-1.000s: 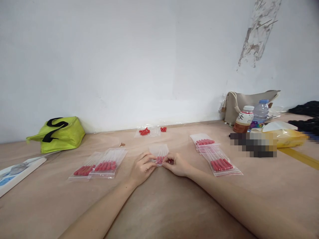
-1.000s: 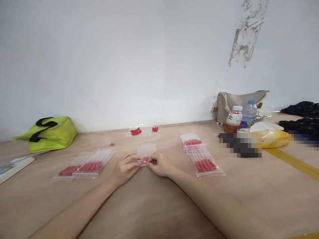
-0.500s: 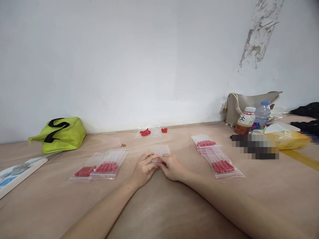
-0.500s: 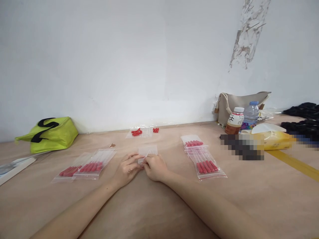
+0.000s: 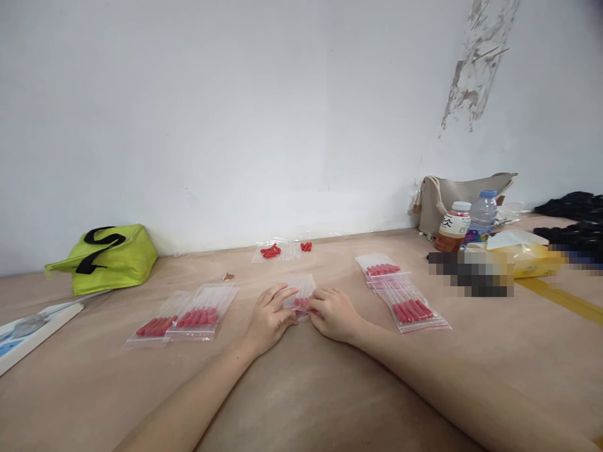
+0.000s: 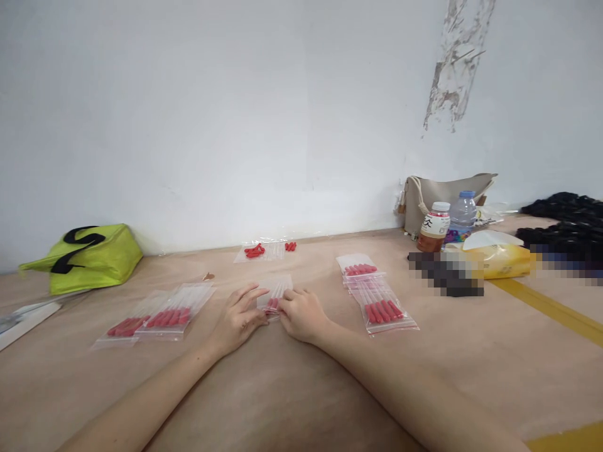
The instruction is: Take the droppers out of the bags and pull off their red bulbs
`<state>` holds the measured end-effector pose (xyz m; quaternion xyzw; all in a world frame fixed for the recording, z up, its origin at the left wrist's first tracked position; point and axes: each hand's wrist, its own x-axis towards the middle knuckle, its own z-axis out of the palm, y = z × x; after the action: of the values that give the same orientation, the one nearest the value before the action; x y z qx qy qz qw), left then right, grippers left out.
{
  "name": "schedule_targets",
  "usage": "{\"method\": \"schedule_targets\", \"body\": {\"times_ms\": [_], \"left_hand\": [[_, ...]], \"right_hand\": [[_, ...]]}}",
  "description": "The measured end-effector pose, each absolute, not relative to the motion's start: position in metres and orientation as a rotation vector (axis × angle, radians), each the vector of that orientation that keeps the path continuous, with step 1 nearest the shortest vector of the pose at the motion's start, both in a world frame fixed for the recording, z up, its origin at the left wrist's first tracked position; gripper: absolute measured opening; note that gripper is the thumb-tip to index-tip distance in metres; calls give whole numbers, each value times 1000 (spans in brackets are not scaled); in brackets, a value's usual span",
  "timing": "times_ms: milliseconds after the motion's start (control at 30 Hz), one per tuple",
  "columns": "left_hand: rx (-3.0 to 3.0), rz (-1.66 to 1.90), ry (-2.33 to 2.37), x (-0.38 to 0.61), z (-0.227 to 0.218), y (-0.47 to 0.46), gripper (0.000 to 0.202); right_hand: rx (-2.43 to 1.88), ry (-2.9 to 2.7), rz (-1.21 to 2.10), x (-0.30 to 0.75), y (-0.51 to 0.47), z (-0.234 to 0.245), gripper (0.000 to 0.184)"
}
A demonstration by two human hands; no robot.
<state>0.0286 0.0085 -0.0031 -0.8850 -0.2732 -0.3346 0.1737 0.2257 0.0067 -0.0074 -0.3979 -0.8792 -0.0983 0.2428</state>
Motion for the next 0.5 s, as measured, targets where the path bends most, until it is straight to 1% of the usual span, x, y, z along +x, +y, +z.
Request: {"method": "schedule_targets", "body": {"times_ms": [67, 133, 267, 333, 367, 433, 467, 500], "left_hand": [[-2530, -957, -749, 31, -4, 8, 15], [-2560, -963, -718, 34, -4, 5, 15], [-2634, -959, -643, 40, -5, -2, 16], [-2717, -906, -645, 39, -3, -5, 11], [-2755, -877, -688, 37, -2, -5, 22], [-2785, -822, -876, 29, 2, -3, 52], [-2774, -790, -994, 23, 4, -1, 57], [-2753, -753, -1106, 17, 6, 2, 55]], "right_hand": [[-1081, -2453, -366, 228, 6, -6, 15], [-1108, -2437, -380, 227, 9, -6, 16], [-1135, -2284, -186, 224, 16, -9, 19], [-1043, -2248, -43, 227, 19, -12, 20], [-980, -2241, 36, 230, 20, -14, 20], [-870, -2223, 194, 237, 22, -15, 19], [-838, -2207, 263, 241, 22, -16, 18], [-826, -2187, 321, 245, 23, -16, 17]]}}
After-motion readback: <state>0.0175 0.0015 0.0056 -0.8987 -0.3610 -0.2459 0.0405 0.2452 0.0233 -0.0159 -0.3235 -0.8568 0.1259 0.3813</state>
